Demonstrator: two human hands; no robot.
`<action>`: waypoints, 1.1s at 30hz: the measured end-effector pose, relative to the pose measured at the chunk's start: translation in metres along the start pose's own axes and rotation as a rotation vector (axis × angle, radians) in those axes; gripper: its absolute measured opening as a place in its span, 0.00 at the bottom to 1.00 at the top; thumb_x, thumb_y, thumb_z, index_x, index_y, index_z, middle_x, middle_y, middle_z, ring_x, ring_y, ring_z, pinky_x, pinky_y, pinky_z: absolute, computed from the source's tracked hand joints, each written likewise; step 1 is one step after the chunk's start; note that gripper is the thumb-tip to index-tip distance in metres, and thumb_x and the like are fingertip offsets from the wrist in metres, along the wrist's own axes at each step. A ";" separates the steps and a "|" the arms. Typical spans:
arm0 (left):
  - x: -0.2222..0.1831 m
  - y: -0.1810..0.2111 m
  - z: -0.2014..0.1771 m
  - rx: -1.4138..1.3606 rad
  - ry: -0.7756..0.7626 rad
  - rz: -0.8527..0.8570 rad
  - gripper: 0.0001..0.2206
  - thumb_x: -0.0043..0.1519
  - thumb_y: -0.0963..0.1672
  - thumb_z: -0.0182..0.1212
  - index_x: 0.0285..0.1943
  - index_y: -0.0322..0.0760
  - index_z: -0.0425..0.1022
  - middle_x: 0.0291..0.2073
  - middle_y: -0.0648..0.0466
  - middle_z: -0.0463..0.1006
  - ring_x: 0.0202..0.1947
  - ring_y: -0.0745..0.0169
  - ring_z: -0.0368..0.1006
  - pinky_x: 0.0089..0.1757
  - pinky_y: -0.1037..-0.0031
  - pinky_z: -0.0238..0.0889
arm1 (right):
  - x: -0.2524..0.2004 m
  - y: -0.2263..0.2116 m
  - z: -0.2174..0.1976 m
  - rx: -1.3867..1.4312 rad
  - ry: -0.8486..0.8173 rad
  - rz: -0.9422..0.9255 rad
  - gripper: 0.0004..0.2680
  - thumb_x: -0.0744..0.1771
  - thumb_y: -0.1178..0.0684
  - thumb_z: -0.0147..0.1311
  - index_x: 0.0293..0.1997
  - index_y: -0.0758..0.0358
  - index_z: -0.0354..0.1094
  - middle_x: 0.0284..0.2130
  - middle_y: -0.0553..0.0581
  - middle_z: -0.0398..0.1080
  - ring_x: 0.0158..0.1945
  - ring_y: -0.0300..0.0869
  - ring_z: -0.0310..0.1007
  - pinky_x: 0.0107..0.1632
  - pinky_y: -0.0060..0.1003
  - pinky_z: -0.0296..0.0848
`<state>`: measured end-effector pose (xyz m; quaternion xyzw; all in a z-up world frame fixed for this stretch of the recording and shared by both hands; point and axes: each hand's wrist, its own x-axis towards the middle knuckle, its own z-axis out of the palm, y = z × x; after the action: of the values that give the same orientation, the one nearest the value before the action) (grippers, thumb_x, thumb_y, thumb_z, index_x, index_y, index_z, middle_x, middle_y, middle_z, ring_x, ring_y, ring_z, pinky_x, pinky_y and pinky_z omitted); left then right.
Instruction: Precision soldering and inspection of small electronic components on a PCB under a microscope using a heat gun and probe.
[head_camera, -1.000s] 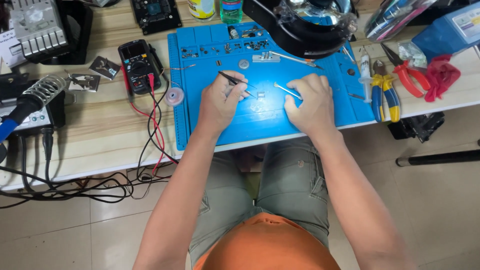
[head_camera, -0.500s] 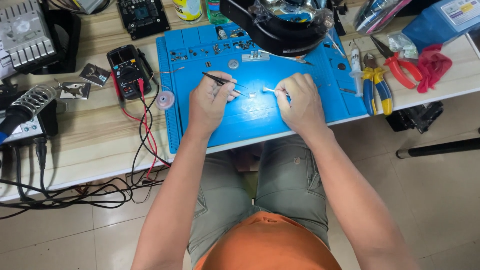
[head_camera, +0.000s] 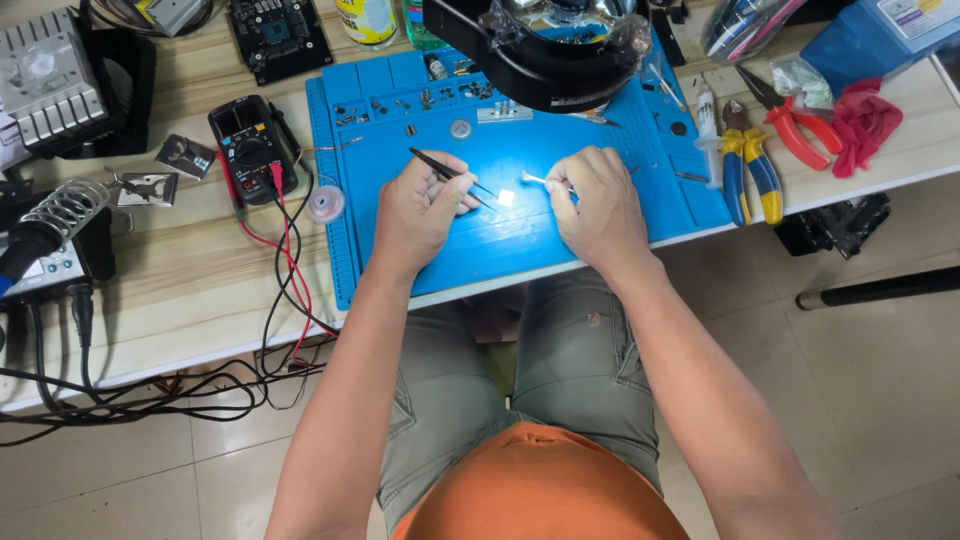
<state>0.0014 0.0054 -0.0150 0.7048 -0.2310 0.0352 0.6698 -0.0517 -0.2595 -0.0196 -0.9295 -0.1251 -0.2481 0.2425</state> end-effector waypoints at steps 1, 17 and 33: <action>0.000 0.001 0.000 -0.032 0.003 0.017 0.07 0.74 0.41 0.64 0.56 0.29 0.77 0.43 0.37 0.87 0.39 0.57 0.88 0.42 0.72 0.85 | 0.000 0.000 -0.001 0.006 -0.001 -0.013 0.04 0.73 0.56 0.58 0.41 0.52 0.69 0.34 0.49 0.62 0.44 0.50 0.69 0.51 0.46 0.71; 0.009 -0.005 -0.003 -0.047 -0.096 0.042 0.10 0.76 0.41 0.61 0.61 0.26 0.74 0.50 0.36 0.86 0.43 0.57 0.87 0.45 0.73 0.84 | 0.001 0.002 0.002 0.086 0.033 -0.047 0.06 0.76 0.53 0.50 0.45 0.55 0.70 0.33 0.54 0.66 0.42 0.53 0.72 0.49 0.47 0.72; 0.011 0.001 0.000 -0.058 -0.068 -0.026 0.08 0.75 0.41 0.62 0.58 0.28 0.75 0.46 0.38 0.87 0.41 0.58 0.87 0.43 0.73 0.85 | 0.005 -0.003 -0.001 0.055 -0.062 -0.082 0.05 0.75 0.53 0.48 0.44 0.53 0.68 0.32 0.52 0.63 0.42 0.53 0.70 0.49 0.48 0.71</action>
<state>0.0115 0.0026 -0.0103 0.6888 -0.2452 -0.0042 0.6822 -0.0493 -0.2571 -0.0151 -0.9239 -0.1774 -0.2254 0.2533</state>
